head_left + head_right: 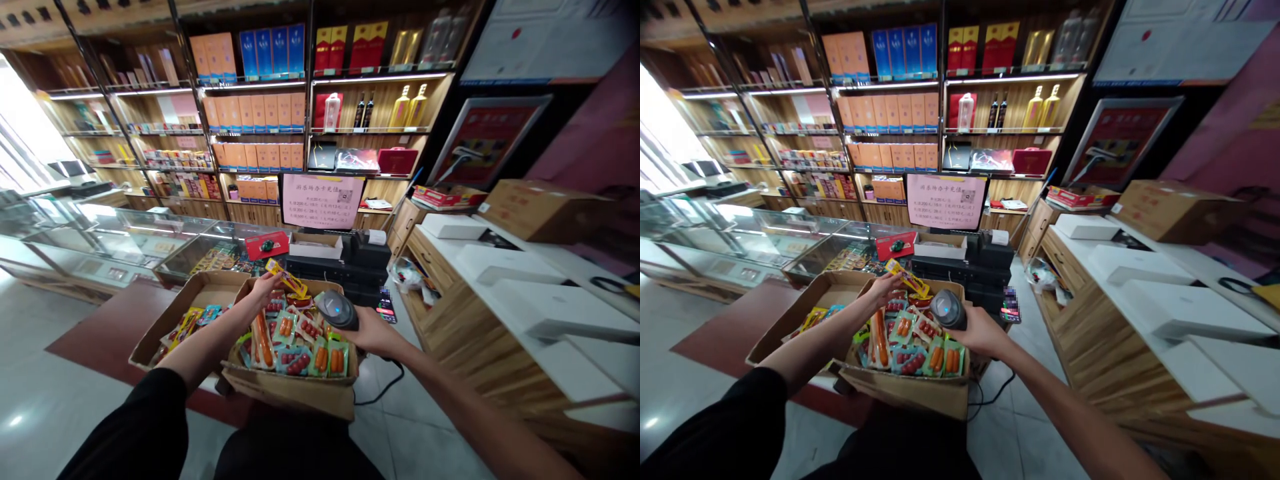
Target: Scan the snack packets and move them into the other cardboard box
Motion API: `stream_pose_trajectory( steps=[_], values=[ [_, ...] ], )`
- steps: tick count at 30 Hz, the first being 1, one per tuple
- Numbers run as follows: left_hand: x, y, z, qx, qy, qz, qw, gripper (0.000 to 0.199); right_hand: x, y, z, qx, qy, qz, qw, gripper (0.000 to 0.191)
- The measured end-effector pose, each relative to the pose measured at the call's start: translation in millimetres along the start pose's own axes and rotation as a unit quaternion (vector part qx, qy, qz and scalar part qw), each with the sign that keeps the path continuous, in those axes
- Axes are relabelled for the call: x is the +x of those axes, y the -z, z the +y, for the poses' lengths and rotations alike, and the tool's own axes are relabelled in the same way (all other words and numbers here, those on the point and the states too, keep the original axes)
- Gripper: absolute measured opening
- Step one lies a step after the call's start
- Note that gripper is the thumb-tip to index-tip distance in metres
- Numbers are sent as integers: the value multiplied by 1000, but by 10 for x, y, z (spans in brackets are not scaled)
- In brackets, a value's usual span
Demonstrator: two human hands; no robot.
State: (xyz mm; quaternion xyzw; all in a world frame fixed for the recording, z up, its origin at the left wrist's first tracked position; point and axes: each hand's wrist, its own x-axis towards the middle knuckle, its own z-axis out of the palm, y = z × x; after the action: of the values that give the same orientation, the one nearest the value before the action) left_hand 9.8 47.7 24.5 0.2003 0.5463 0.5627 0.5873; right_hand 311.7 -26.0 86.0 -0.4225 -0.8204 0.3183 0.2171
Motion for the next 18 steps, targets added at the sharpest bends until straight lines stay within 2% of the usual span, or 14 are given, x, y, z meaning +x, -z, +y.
stream_pose_trajectory(
  steps=[2,4,7,9,11,13,18],
  values=[
    [-88,73,105,-7,-29,-54,998,28,29,-4,-23,-1,0,-2,1000,40],
    [-194,152,205,-13,-28,-82,996,29,66,-16,-71,-1,6,-8,1000,39],
    [-388,267,276,17,20,-119,993,28,125,-48,-161,4,17,-20,1000,40],
    [-522,340,259,56,54,-160,984,31,157,-72,-209,8,18,-29,999,43],
    [-637,408,214,92,63,-177,978,36,179,-93,-244,6,17,-38,999,44],
    [-718,466,176,132,42,-165,976,39,191,-109,-273,3,20,-43,999,46],
    [-833,531,203,251,-14,-84,964,44,199,-152,-355,-9,33,-42,999,47]
  ],
)
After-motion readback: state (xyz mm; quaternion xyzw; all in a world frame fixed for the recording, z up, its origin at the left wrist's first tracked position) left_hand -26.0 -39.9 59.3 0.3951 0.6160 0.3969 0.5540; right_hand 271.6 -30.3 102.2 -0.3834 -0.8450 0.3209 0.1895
